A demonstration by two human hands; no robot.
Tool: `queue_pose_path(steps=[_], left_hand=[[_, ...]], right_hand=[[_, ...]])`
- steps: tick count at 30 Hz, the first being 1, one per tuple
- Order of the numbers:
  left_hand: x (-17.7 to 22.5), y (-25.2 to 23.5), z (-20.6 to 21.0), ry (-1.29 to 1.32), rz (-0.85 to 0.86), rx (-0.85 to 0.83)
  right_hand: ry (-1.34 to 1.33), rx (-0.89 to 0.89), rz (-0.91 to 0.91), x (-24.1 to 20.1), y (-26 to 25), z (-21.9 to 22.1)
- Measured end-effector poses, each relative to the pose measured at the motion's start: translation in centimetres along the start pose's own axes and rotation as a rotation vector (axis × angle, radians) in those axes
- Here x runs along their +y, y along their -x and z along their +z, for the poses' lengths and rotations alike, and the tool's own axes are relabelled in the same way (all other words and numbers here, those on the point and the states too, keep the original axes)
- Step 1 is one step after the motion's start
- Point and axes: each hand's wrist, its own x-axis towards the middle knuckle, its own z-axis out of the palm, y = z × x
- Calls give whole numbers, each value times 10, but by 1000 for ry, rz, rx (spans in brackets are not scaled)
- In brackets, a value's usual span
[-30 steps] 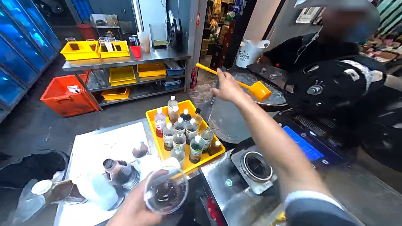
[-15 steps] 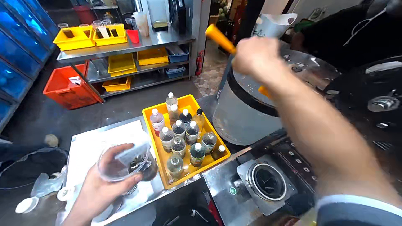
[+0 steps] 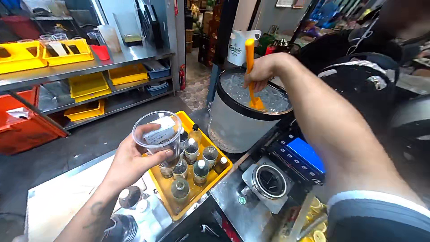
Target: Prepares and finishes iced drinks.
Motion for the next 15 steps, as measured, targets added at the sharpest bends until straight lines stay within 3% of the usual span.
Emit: queue_pose_path(steps=[6,15], left_hand=[[-7,-31,8,-85,-122,-27],[-36,-117,58,-294,-151,-41]], right_hand=[[-67,79,-41,0,-17,15],[-685,512,-1,39,50,5]])
